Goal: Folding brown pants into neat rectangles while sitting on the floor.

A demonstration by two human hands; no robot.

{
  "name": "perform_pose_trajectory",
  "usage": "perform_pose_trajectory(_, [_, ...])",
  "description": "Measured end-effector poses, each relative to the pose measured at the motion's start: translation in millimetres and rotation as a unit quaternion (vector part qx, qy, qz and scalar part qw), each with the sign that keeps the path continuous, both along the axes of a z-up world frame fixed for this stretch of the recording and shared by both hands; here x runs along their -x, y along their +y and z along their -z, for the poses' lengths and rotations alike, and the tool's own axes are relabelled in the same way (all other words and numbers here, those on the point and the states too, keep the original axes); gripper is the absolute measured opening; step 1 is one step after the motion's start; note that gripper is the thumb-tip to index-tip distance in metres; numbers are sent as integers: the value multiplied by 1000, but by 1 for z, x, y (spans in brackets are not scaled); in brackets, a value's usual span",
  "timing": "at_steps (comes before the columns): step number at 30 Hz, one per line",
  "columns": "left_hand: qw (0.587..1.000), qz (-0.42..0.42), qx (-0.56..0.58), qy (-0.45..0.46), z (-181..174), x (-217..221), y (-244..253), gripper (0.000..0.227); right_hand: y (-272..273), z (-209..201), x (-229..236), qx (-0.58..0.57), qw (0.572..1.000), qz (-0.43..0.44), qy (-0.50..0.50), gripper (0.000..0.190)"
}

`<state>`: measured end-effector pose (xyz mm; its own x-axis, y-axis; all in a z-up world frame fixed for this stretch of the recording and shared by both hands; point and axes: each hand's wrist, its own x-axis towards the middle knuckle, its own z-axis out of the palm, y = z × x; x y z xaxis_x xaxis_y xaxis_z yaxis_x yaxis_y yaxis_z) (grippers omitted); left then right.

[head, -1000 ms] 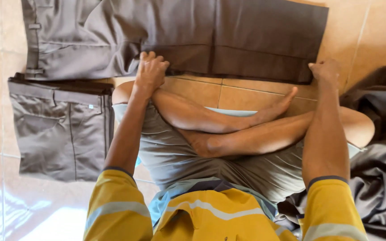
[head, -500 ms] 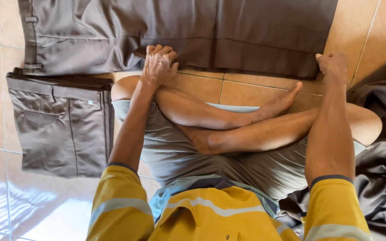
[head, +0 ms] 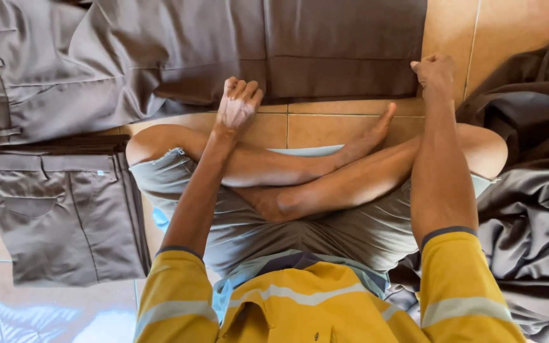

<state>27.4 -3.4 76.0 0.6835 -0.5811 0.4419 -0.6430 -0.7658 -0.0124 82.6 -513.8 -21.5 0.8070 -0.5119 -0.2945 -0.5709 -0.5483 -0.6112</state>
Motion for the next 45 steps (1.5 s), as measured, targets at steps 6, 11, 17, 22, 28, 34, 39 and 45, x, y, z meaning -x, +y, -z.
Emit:
perform_pose_trajectory(6, [999, -38, 2, 8, 16, 9, 8, 11, 5, -5, -9, -66, 996, 56, 26, 14])
perform_pose_trajectory(11, [994, -47, -4, 94, 17, 18, 0, 6, -5, -2, -13, -17, 996, -1, 87, 27])
perform_pose_trajectory(17, [994, -60, -20, 89, 22, 10, -7, 7, -7, -5, -25, -95, 990, 69, 78, 43])
perform_pose_trajectory(22, [998, -4, 35, 50, 23, 5, -6, 7, 10, -30, -3, -59, 997, 35, 44, 29])
perform_pose_trajectory(28, [995, -46, 22, 80, 43, 26, -8, 9, -11, -20, -18, -21, 998, -4, 65, 35])
perform_pose_trajectory(34, [986, -84, 1, 146, 58, 38, -13, 18, 55, -140, -14, -131, 971, 8, -198, 10])
perform_pose_trajectory(39, [993, -62, -8, 100, 69, 38, -15, 15, 194, -208, -47, -116, 927, -120, -336, 25])
perform_pose_trajectory(45, [988, -96, 36, 118, 65, 42, -14, 24, 309, -182, -53, -300, 883, -260, -249, 25])
